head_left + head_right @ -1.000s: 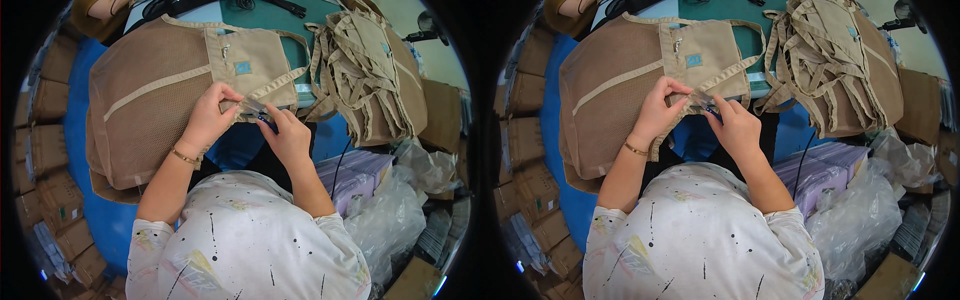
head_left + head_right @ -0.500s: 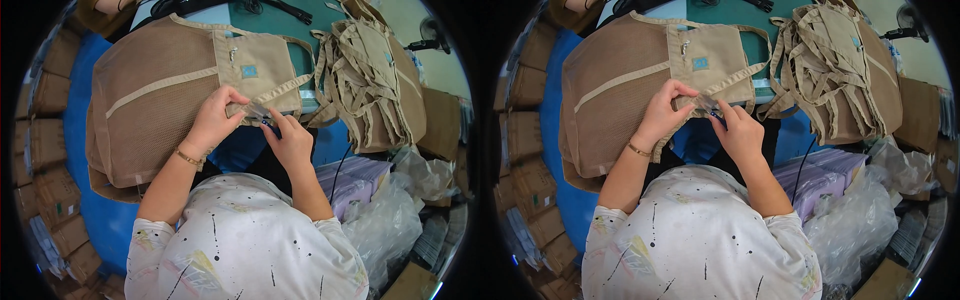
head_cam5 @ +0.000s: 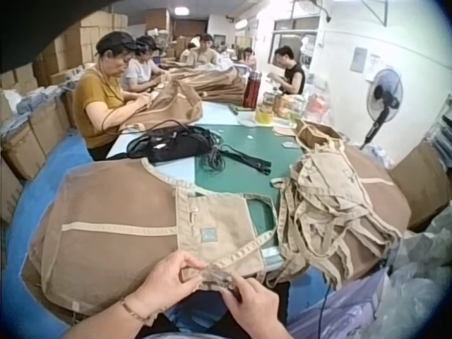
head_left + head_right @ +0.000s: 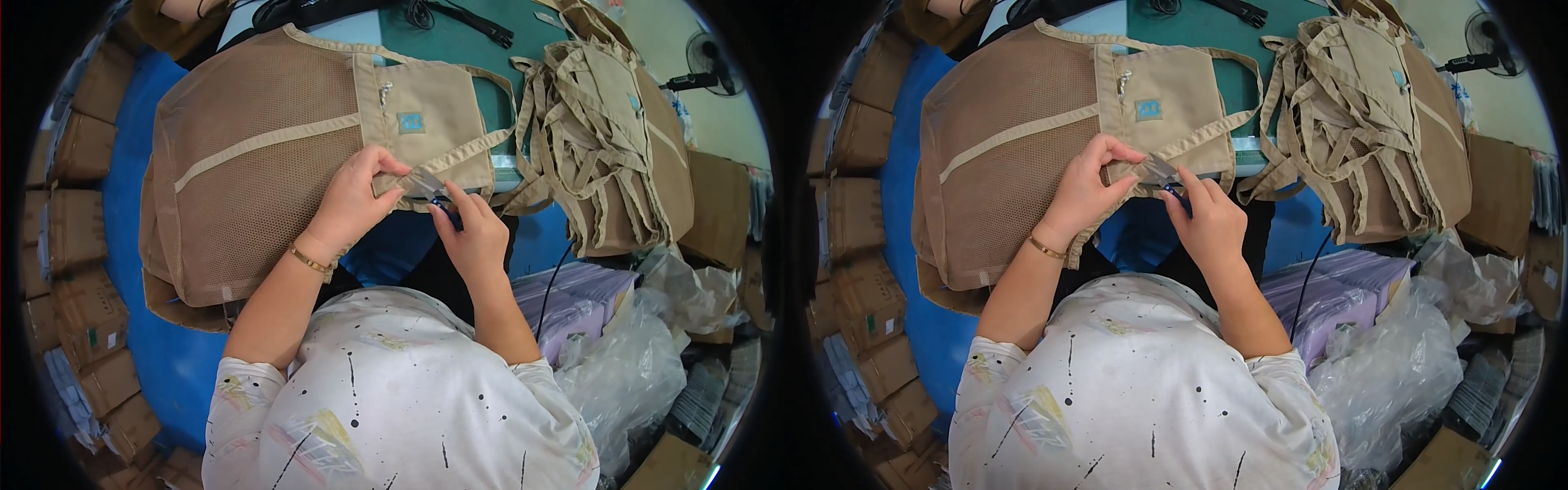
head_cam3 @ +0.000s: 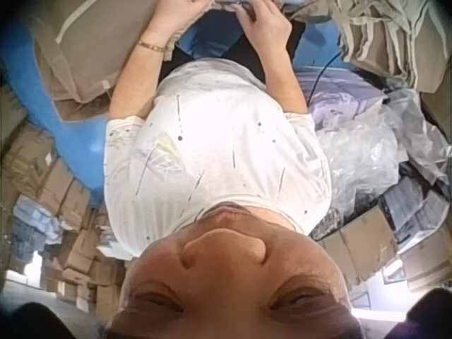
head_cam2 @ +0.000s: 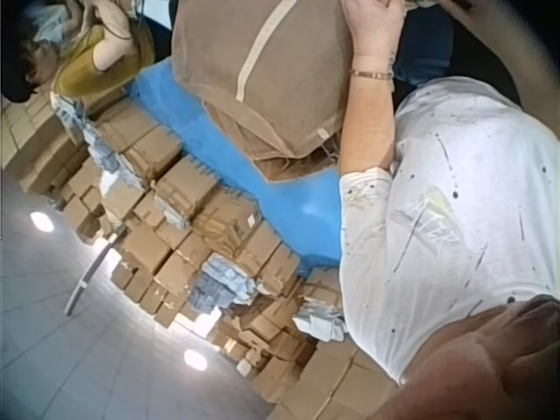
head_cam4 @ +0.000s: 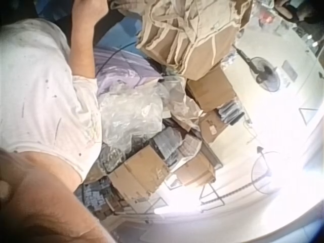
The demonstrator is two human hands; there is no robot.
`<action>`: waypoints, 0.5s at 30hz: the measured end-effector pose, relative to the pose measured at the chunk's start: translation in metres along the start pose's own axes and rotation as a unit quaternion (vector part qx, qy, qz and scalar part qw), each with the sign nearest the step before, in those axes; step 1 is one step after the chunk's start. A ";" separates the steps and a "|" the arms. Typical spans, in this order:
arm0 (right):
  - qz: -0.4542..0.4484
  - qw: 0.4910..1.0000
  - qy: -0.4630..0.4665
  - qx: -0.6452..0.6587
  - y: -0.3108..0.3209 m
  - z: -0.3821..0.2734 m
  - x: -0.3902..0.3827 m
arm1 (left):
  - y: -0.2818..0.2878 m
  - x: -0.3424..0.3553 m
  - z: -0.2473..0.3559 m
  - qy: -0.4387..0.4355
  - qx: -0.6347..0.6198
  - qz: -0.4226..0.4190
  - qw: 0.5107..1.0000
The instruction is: Inspect mesh bags and use thread nippers to trim excess threads and loose ends.
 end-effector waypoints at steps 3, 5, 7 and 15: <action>0.009 1.000 -0.010 0.026 0.000 0.006 -0.002 | -0.001 0.001 -0.001 -0.003 -0.004 0.001 1.000; 0.012 0.999 -0.016 0.044 0.000 0.009 -0.002 | -0.001 0.001 -0.001 -0.005 -0.007 0.003 1.000; 0.002 0.999 -0.036 0.040 -0.001 0.014 -0.002 | 0.000 -0.001 -0.003 0.006 -0.003 0.017 1.000; -0.007 1.000 -0.007 0.010 0.003 0.006 -0.005 | -0.002 -0.008 0.013 -0.066 0.187 0.094 0.976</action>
Point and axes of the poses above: each hand's wrist, its own x-axis towards the middle knuckle, its own y-axis out of the back of the hand, z = x × y, the point moved 8 cm from there along x, towards the middle knuckle, and after that the axes turned 13 degrees about -z, right-handed, at the moved point
